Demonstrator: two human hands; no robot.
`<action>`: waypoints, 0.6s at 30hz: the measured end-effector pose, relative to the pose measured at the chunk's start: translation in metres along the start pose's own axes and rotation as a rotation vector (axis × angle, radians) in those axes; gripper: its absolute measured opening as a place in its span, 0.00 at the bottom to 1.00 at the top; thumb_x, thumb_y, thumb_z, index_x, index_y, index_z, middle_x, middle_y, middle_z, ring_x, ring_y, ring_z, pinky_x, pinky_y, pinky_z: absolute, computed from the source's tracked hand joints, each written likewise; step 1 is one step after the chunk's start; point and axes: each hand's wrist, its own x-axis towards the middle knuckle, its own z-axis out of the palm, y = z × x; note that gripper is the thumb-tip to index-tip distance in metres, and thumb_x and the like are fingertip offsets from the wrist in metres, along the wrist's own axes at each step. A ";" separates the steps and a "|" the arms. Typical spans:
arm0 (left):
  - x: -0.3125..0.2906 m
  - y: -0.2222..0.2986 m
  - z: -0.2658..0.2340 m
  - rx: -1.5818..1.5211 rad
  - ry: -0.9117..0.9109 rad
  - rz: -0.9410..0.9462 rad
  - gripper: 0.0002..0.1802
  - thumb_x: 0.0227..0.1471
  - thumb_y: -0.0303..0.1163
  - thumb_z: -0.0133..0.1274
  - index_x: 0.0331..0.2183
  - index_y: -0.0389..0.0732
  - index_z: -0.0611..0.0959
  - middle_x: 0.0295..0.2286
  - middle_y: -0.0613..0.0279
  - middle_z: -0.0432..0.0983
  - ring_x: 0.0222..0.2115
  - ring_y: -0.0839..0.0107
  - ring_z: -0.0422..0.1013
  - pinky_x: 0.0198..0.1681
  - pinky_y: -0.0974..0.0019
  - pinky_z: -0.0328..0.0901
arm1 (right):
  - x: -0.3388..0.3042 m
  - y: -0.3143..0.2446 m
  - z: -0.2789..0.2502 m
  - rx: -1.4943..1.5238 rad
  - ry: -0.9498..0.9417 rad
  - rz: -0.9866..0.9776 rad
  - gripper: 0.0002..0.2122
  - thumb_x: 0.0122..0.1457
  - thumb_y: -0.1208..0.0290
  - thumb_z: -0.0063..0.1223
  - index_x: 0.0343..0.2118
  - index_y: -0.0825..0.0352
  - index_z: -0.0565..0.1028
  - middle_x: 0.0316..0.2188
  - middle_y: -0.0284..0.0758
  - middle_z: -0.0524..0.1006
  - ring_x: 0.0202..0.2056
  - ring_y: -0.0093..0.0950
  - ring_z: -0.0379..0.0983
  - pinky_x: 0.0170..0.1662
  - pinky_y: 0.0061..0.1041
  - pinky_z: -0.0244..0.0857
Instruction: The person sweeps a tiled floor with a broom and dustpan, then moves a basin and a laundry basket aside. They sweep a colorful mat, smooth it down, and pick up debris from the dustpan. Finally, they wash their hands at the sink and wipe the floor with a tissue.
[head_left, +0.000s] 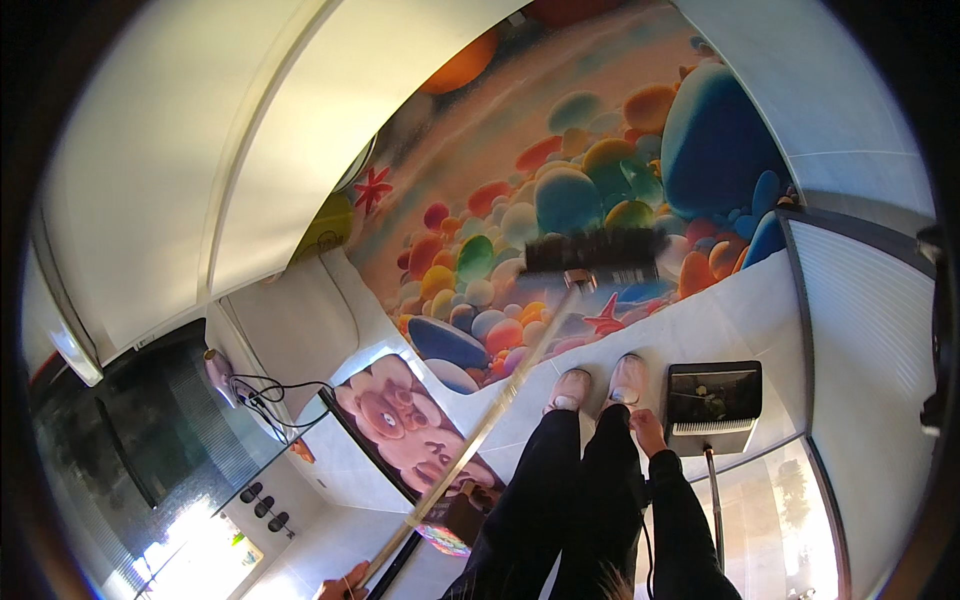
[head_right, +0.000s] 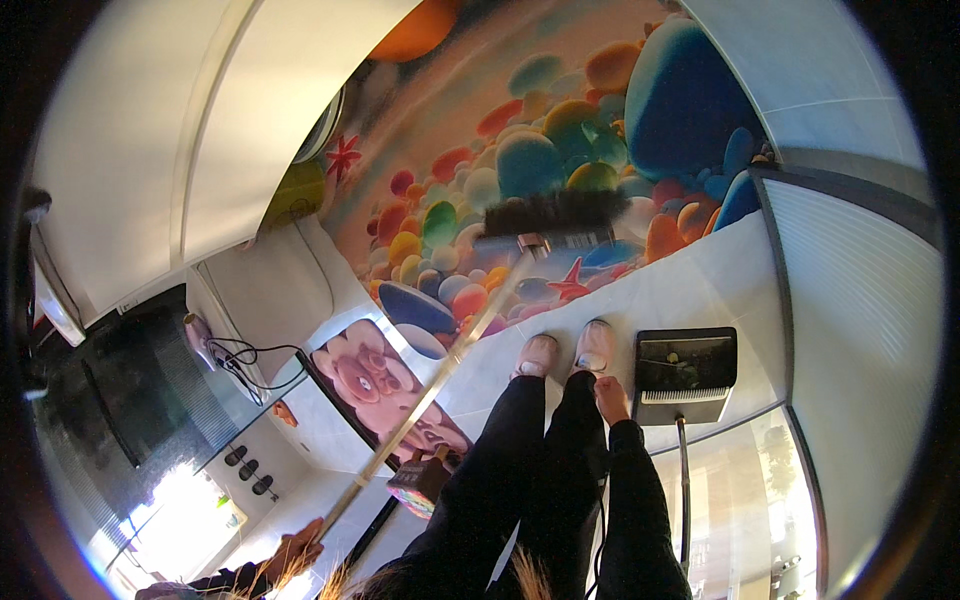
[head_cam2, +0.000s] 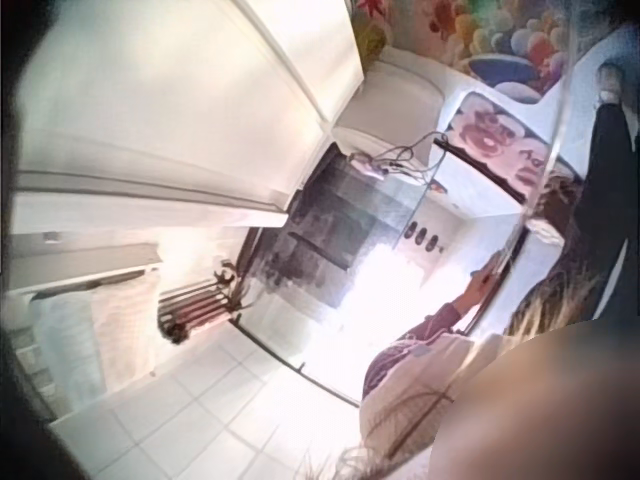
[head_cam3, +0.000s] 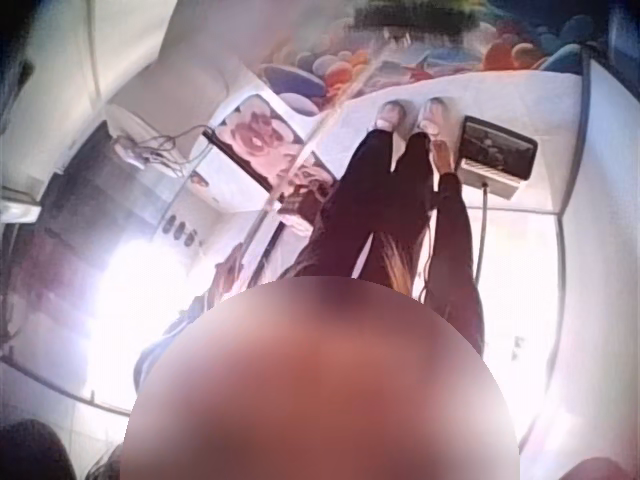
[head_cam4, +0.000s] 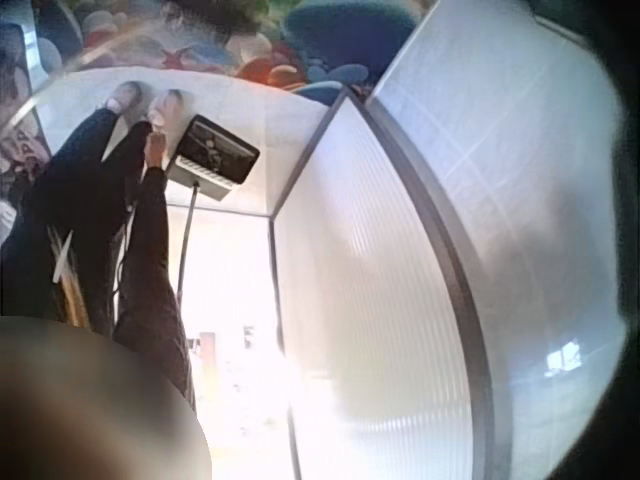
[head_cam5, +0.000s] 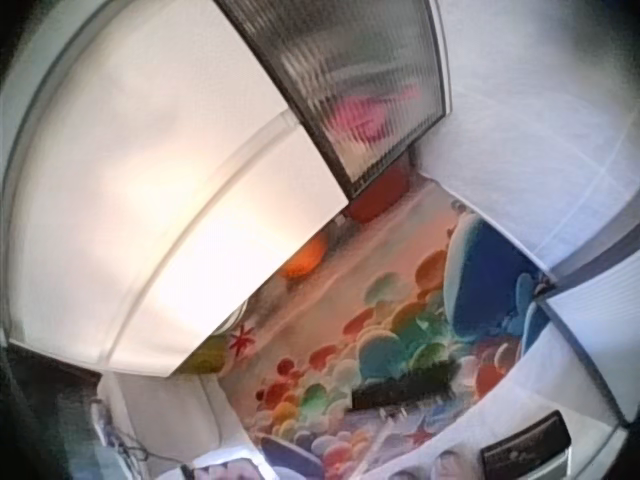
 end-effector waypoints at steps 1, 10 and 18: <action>0.007 0.005 -0.010 0.022 0.069 -0.017 0.34 0.58 0.28 0.48 0.63 0.50 0.56 0.27 0.65 0.59 0.27 0.74 0.58 0.30 0.71 0.57 | -0.003 0.001 0.000 0.011 0.008 0.053 0.05 0.57 0.72 0.50 0.33 0.68 0.72 0.27 0.34 0.75 0.31 0.25 0.73 0.36 0.25 0.68; 0.161 0.075 -0.059 -0.091 0.417 0.107 0.36 0.56 0.24 0.44 0.63 0.44 0.52 0.15 0.66 0.62 0.14 0.78 0.60 0.17 0.70 0.58 | -0.022 -0.044 -0.006 0.195 -0.031 0.139 0.06 0.58 0.72 0.52 0.35 0.70 0.72 0.27 0.33 0.75 0.28 0.22 0.73 0.35 0.21 0.69; 0.014 -0.006 0.029 0.072 0.038 -0.033 0.34 0.55 0.29 0.50 0.61 0.45 0.60 0.16 0.58 0.70 0.16 0.74 0.66 0.20 0.66 0.63 | -0.044 -0.036 0.002 -0.003 0.055 0.293 0.12 0.57 0.62 0.51 0.35 0.68 0.73 0.29 0.39 0.78 0.31 0.33 0.76 0.37 0.31 0.68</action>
